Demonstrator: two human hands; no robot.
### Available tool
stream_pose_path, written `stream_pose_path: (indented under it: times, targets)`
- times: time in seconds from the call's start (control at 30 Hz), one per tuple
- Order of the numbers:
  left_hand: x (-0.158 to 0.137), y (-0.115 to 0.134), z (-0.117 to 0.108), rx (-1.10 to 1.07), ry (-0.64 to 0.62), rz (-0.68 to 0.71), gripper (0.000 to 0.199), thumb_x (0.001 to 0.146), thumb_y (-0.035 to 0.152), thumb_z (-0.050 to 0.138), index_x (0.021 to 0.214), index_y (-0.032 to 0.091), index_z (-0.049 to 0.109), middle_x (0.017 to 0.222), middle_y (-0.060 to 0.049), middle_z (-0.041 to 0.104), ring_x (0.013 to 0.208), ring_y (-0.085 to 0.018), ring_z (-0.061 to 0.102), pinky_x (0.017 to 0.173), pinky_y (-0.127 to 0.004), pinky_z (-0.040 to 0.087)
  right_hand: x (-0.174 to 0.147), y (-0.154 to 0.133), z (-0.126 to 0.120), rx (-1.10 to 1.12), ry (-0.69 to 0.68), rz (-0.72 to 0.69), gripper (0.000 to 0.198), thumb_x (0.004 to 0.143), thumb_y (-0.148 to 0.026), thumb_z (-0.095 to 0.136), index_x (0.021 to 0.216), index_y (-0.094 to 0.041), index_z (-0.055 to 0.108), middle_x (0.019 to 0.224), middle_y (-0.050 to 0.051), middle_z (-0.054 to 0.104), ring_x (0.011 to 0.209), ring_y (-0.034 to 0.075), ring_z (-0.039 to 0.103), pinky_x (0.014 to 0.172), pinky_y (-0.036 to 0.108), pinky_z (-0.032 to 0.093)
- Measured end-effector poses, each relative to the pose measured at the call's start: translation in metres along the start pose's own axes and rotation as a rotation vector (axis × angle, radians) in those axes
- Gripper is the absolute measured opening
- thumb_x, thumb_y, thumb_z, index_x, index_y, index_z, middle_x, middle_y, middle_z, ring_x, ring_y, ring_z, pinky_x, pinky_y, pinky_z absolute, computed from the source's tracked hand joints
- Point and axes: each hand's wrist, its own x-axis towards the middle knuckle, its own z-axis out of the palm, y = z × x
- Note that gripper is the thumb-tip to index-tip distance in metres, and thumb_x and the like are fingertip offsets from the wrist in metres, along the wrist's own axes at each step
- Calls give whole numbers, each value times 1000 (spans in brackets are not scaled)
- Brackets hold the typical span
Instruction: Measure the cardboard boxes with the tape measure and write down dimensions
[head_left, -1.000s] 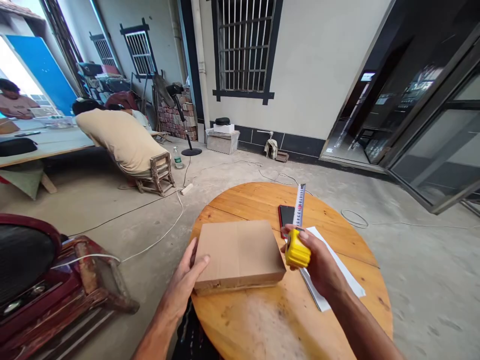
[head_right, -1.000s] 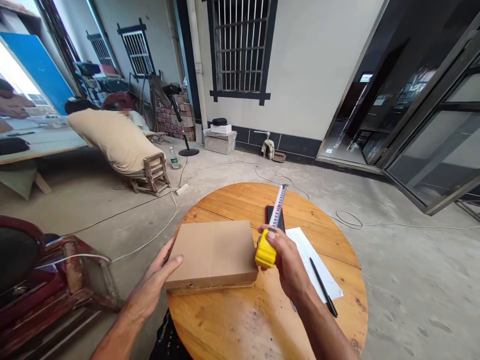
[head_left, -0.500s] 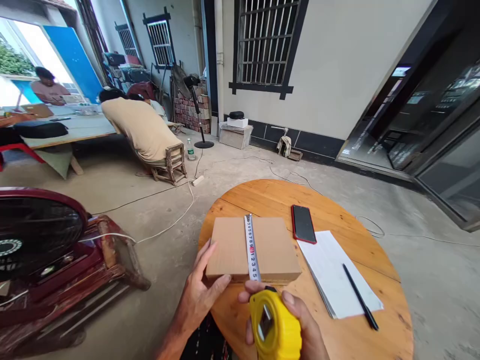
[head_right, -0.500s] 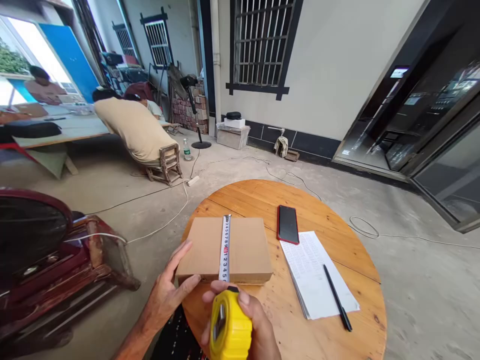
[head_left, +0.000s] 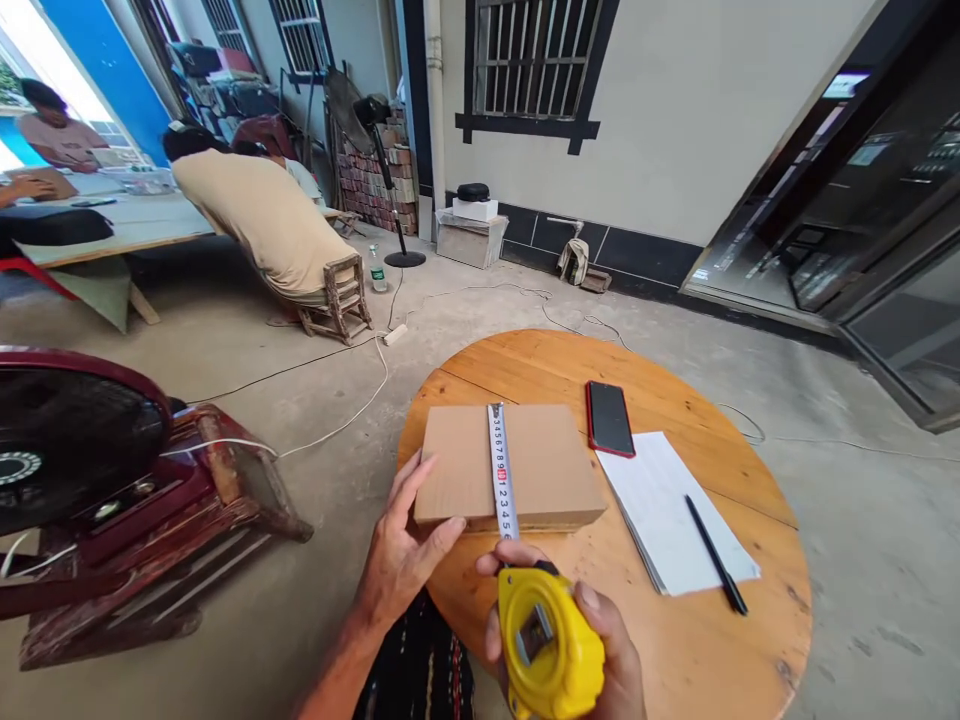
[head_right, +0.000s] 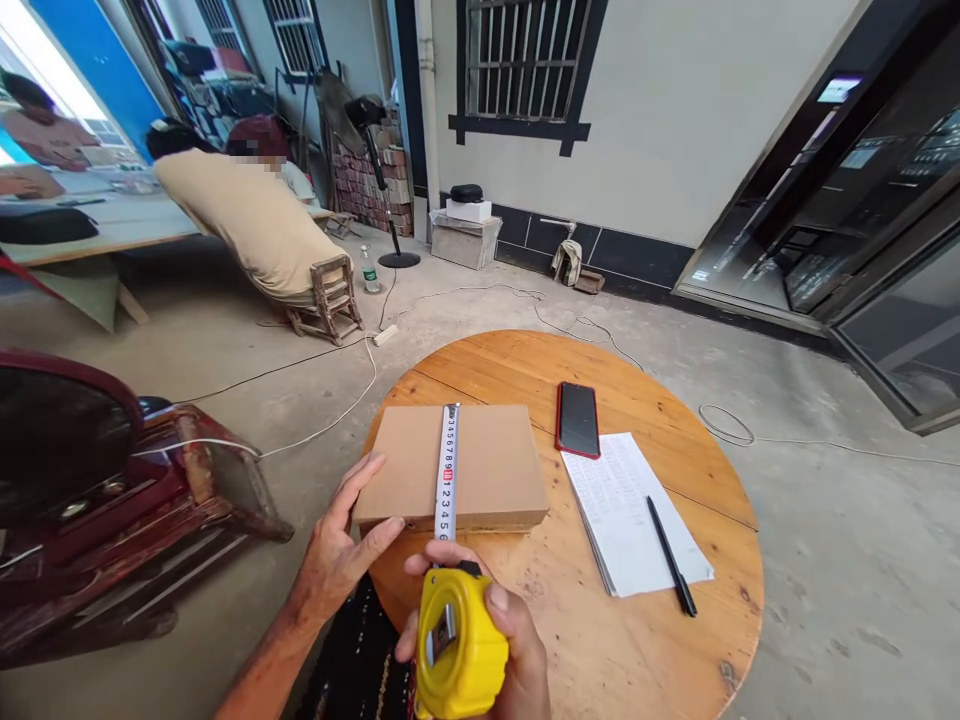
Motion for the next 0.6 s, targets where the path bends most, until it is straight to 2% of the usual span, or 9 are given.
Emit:
stream_pose_path:
  times: [0.07, 0.23, 0.33, 0.43, 0.6]
  targets:
    - [1, 2, -1, -10, -2, -26, 59, 83, 40, 63, 136, 24, 46, 148, -9, 41, 138, -25, 36, 115, -41, 28, 1, 3, -1, -12, -17, -12, 55, 76, -59, 58, 114, -20, 67, 116, 12, 63, 70, 20, 66, 47, 25, 46]
    - [0, 4, -3, -38, -8, -80, 62, 78, 42, 67, 135, 25, 49, 147, -7, 43, 139, -28, 35, 116, -42, 26, 5, 11, -5, -50, -30, -59, 58, 71, -58, 63, 113, -19, 65, 112, 11, 62, 68, 19, 66, 63, 30, 47]
    - [-3, 3, -3, -51, -22, -120, 65, 78, 46, 66, 136, 25, 48, 145, -7, 46, 136, -30, 39, 115, -42, 28, 2, 12, -9, -89, -65, -69, 59, 67, -56, 69, 114, -20, 63, 110, 8, 61, 68, 17, 66, 60, 26, 44]
    - [1, 2, -3, -16, -16, -192, 70, 76, 52, 66, 138, 26, 47, 140, -6, 50, 131, -30, 45, 114, -43, 30, -7, 8, -12, -248, -104, -51, 66, 61, -51, 78, 119, -23, 61, 113, 7, 62, 75, 17, 65, 63, 26, 46]
    - [23, 3, 3, 61, -23, -274, 82, 71, 64, 65, 141, 29, 43, 131, -6, 58, 120, -34, 54, 110, -51, 35, -27, -4, -26, -558, -209, -66, 70, 63, -45, 81, 126, -23, 61, 116, 8, 66, 98, 22, 64, 84, 33, 48]
